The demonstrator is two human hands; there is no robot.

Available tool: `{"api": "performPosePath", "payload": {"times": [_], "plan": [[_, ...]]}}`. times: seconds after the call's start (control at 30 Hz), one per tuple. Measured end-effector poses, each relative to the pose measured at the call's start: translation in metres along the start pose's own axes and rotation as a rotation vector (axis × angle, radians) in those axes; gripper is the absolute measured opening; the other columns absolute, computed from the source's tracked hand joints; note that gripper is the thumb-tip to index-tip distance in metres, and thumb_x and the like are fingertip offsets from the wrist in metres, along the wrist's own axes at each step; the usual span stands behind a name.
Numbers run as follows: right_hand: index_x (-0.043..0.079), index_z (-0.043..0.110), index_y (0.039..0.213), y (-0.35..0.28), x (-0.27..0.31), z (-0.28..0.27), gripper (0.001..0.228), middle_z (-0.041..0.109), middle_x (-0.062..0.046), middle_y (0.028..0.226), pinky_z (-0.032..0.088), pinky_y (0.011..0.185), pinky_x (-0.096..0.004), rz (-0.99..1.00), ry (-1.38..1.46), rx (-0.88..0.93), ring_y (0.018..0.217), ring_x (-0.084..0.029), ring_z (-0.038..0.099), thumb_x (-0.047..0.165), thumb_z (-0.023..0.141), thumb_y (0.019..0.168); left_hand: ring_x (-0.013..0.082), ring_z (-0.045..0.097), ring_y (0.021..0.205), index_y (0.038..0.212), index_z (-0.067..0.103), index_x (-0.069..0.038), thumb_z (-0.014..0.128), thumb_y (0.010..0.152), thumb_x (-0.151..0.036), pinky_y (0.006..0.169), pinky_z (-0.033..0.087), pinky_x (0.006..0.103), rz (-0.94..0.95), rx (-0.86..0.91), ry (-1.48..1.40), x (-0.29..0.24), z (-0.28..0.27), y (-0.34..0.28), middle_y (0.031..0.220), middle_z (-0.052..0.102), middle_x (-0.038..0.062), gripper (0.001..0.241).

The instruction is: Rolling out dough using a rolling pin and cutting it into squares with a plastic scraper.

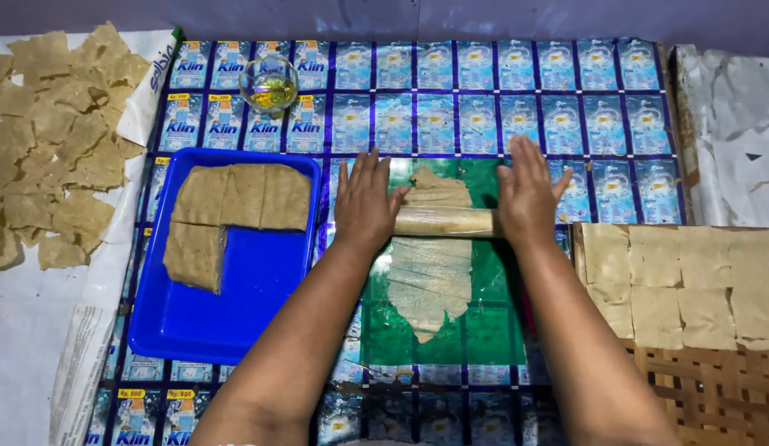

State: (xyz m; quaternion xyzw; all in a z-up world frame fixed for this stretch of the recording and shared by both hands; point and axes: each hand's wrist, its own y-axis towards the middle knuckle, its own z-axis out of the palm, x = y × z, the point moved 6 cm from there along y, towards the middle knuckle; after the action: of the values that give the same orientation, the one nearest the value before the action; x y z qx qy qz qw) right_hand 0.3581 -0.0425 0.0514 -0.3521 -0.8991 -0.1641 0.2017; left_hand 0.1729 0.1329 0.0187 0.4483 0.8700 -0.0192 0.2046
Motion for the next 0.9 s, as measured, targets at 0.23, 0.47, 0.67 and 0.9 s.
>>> {"api": "performPosePath", "payload": {"times": [0.23,0.47,0.67,0.9], "plan": [[0.012,0.077,0.101,-0.120,-0.079,-0.021,0.010,0.071,-0.005,0.116,0.053,0.099,-0.042,-0.017,0.115,-0.263,0.116,-0.031,0.068,0.010,0.077,0.091,0.0214,0.058,0.119,0.132,0.055,-0.024,0.078,0.078,-0.052,0.108,0.039,0.0445,0.225,0.093,0.044,0.002,0.008,-0.063,0.114,0.063,-0.001,0.065],[0.000,0.069,0.105,-0.220,-0.053,-0.049,0.021,0.065,-0.017,0.106,0.054,0.072,-0.046,0.315,-0.118,-0.100,0.080,-0.032,0.065,0.018,0.072,0.096,0.0353,0.065,0.101,0.125,0.064,-0.006,0.080,0.082,-0.043,0.091,0.046,0.0472,-0.122,-0.015,-0.160,-0.007,-0.036,-0.125,0.109,0.071,0.015,0.059],[0.002,0.060,0.135,-0.228,-0.046,-0.038,0.052,0.066,-0.019,0.102,0.057,0.067,-0.046,0.211,-0.474,-0.043,0.081,-0.035,0.068,0.020,0.072,0.088,0.0452,0.060,0.115,0.144,0.036,0.007,0.070,0.085,-0.009,0.096,0.049,0.0530,-0.284,-0.135,-0.415,0.009,-0.019,-0.159,0.130,0.055,0.031,0.070],[0.007,0.058,0.125,-0.224,-0.129,0.010,0.051,0.065,-0.020,0.104,0.055,0.081,-0.060,0.439,-0.241,0.109,0.099,-0.050,0.069,0.025,0.069,0.079,0.0497,0.051,0.131,0.141,0.059,-0.020,0.068,0.089,-0.014,0.106,0.047,0.0544,-0.296,-0.247,-0.389,0.016,-0.013,-0.181,0.141,0.048,0.026,0.053]]}}
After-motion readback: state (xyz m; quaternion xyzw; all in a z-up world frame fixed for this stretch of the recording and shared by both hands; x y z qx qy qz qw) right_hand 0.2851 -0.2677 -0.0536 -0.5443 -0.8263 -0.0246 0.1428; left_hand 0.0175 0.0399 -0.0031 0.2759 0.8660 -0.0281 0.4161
